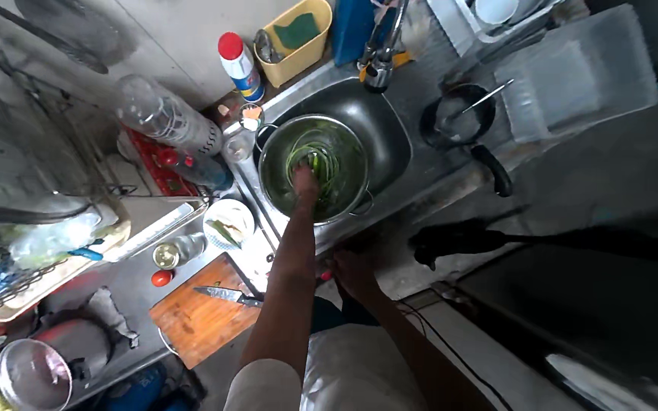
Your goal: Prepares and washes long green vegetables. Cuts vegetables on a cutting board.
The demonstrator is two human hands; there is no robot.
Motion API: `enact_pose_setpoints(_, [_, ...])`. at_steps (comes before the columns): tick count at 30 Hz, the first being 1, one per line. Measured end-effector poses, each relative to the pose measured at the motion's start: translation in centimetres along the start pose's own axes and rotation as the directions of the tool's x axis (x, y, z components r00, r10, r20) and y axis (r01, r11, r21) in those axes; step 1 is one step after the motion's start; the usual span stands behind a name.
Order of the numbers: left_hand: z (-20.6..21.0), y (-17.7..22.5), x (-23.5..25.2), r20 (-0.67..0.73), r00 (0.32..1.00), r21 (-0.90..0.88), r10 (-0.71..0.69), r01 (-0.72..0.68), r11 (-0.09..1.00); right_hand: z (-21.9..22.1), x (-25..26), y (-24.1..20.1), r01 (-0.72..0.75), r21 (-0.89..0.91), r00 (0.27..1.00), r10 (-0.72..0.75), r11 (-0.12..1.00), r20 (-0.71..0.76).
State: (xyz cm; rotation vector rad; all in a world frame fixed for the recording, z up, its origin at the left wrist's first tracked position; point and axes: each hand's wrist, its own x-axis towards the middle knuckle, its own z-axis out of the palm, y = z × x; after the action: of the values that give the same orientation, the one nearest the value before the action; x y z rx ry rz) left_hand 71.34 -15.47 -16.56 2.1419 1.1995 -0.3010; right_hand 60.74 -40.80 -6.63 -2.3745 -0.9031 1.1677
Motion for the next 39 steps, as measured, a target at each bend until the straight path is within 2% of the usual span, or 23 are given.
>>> enact_pose_setpoints(4, [2.3,0.1,0.9,-0.02,0.989,-0.014,-0.144,0.143,0.99,1.1,0.0,1.0,0.03,-0.004,0.999,-0.03,1.0,0.023])
enact_pose_setpoints(7, [2.1,0.6,0.5,-0.021,0.99,-0.049,-0.138,0.137,0.989,1.5,0.1,1.2,0.028,-0.003,0.998,-0.028,1.0,0.057])
enact_pose_setpoints(13, [1.8,0.2,1.1,0.074,0.995,0.066,-0.071,0.066,0.996,2.0,0.8,1.3,0.067,-0.002,0.995,-0.067,0.998,0.073])
enact_pose_setpoints(15, [1.5,-0.1,0.9,0.077,0.996,-0.031,-0.053,0.055,0.998,1.5,1.0,0.9,0.066,0.004,0.992,-0.066,0.998,0.106])
enact_pose_setpoints(17, [0.7,-0.5,0.1,0.025,0.998,-0.228,-0.049,0.053,0.972,1.1,0.9,0.4,0.068,-0.016,0.992,-0.066,0.998,0.11])
enact_pose_setpoints(19, [-0.3,-0.8,-0.9,-0.122,0.992,-0.446,-0.025,-0.032,0.894,0.7,0.9,-0.1,0.076,-0.032,0.993,-0.072,0.997,0.096])
enact_pose_setpoints(22, [-2.1,-2.4,-4.0,-0.311,0.949,-0.71,-0.058,-0.191,0.677,0.9,0.9,-0.9,0.111,-0.055,0.991,-0.106,0.992,0.087])
enact_pose_setpoints(25, [-5.7,-4.1,-10.6,-0.282,0.958,-0.903,-0.044,-0.25,0.35,2.2,1.0,-2.3,0.179,-0.072,0.983,-0.176,0.981,0.051])
enact_pose_setpoints(26, [-7.3,-5.1,-13.7,-0.232,0.972,-0.931,-0.021,-0.216,0.295,3.1,1.0,-2.8,0.235,-0.079,0.972,-0.237,0.969,-0.009])
enact_pose_setpoints(28, [-9.6,-8.5,-20.7,-0.125,0.991,-0.932,-0.053,-0.099,0.35,5.1,0.9,-4.6,0.313,-0.098,0.945,-0.32,0.945,-0.063])
enact_pose_setpoints(30, [-10.0,-14.0,-25.7,-0.172,0.971,-0.873,-0.164,-0.073,0.483,6.8,0.7,-7.7,0.339,-0.104,0.94,-0.341,0.935,0.0])
enact_pose_setpoints(33, [-9.1,-23.3,-31.6,-0.331,0.856,-0.766,-0.397,0.002,0.643,10.1,0.4,-12.6,0.422,-0.091,0.904,-0.411,0.902,0.118])
enact_pose_setpoints(35, [-8.6,-28.8,-34.7,-0.402,0.78,-0.665,-0.48,0.111,0.738,12.7,-0.1,-15.4,0.468,-0.117,0.876,-0.443,0.876,0.191])
enact_pose_setpoints(37, [-7.6,-33.5,-36.6,-0.448,0.757,-0.55,-0.476,0.187,0.814,15.7,-0.7,-17.1,0.513,-0.208,0.857,-0.482,0.833,0.183])
enact_pose_setpoints(39, [-6.8,-36.9,-37.6,-0.485,0.769,-0.445,-0.416,0.193,0.875,18.1,-1.2,-17.9,0.542,-0.297,0.84,-0.521,0.786,0.152])
